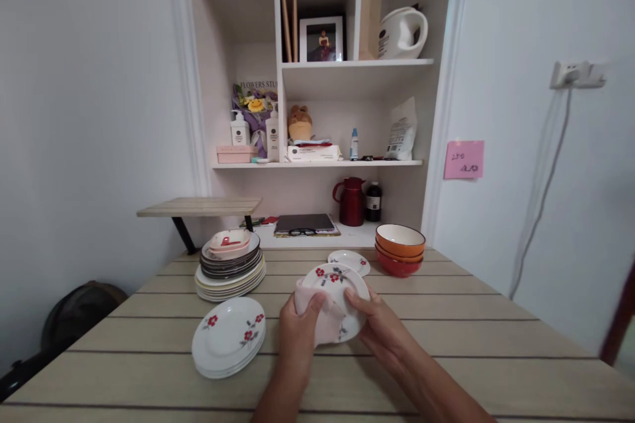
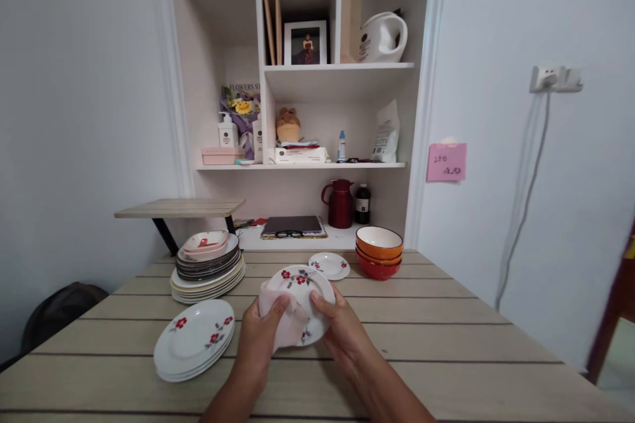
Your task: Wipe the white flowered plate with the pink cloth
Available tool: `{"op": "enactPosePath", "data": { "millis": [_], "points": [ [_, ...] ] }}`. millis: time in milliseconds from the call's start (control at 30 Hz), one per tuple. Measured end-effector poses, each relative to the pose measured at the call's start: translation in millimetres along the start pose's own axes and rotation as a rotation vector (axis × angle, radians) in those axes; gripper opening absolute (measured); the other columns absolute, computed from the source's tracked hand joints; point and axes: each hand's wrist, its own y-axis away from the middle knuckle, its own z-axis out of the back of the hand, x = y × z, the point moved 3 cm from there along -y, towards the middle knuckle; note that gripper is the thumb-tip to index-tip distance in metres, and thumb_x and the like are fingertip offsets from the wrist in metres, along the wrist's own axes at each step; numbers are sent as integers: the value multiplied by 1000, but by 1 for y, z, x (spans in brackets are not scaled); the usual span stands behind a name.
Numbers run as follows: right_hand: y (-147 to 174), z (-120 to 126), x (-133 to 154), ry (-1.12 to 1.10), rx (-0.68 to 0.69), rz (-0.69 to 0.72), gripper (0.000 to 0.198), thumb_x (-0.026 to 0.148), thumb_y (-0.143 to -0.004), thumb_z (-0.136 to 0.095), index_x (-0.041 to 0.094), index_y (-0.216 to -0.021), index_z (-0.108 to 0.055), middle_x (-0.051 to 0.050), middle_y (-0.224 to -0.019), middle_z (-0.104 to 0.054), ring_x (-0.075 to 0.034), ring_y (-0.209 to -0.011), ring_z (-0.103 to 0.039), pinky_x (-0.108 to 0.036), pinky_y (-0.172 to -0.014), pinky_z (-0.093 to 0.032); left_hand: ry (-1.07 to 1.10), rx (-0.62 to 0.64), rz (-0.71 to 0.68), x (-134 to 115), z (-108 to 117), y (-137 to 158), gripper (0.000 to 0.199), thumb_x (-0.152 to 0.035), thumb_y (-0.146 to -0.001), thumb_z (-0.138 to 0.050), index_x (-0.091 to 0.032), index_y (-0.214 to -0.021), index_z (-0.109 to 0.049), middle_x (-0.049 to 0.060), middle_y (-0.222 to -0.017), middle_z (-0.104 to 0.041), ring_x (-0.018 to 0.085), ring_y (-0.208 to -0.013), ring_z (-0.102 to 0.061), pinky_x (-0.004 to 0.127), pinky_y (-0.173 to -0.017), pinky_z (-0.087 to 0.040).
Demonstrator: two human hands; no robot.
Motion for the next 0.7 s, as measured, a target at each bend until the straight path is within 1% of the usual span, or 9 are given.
{"op": "enactPosePath", "data": {
  "millis": [67,133,200,300,400,500,567,633,700],
  "points": [
    [-1,4,0,80,6,-23,56,39,-71,-77,22,-121,-57,-8,-99,-74,-26,-82,-70,-36,-70,-54,-26,-21,-11,-2,1,2,44,-49,-59,-79,-11,-82,-73,5,-69,-72,19,-61,-64,26,-55,-49],
    [-2,9,3,217,-10,25,51,39,-74,-74,21,-119,-58,-6,-97,-73,-24,-82,-68,-33,-69,-52,-77,-32,-58,-4,1,3,41,-47,-62,-78,-11,-84,-74,7,-71,-73,21,-63,-65,27,-57,-49],
    [-4,13,8,393,-45,157,42,38,-75,-72,21,-112,-60,-4,-94,-72,-23,-83,-66,-31,-70,-51,-157,-32,-154,-7,1,4,36,-43,-66,-76,-13,-85,-75,8,-76,-75,23,-68,-66,29,-62,-51],
    [-4,14,17,657,-82,374,33,36,-78,-67,21,-106,-61,-3,-92,-69,-22,-83,-63,-31,-72,-50,-256,-27,-342,-12,0,7,28,-38,-71,-73,-17,-89,-75,9,-83,-77,25,-75,-68,33,-71,-53],
    [-2,12,22,879,-85,519,24,30,-82,-61,21,-104,-62,-6,-96,-69,-23,-84,-62,-33,-72,-50,-305,-23,-504,-17,0,11,26,-37,-74,-72,-19,-93,-74,9,-89,-77,25,-81,-69,36,-77,-55],
    [2,10,27,1052,-99,656,20,25,-83,-58,22,-102,-62,-9,-103,-68,-26,-94,-62,-37,-80,-50,-390,15,-649,-20,0,14,21,-34,-79,-69,-21,-94,-73,7,-89,-76,23,-82,-69,36,-78,-55],
    [4,9,28,1134,-85,694,22,22,-83,-57,23,-104,-60,-9,-106,-68,-26,-97,-62,-38,-84,-49,-459,38,-732,-21,0,14,18,-32,-83,-66,-21,-95,-72,6,-88,-75,22,-81,-69,36,-77,-55],
    [6,8,29,1219,-46,695,22,18,-83,-55,24,-104,-59,-8,-105,-68,-25,-97,-63,-36,-83,-49,-541,62,-818,-21,0,14,16,-29,-85,-63,-21,-97,-71,6,-89,-75,23,-81,-69,36,-76,-55],
    [7,5,30,1330,6,688,22,12,-82,-52,24,-99,-60,-6,-104,-68,-23,-93,-64,-33,-80,-47,-636,102,-912,-20,-1,14,15,-23,-85,-62,-22,-98,-70,6,-89,-74,23,-82,-69,36,-75,-54]
  ]
}}
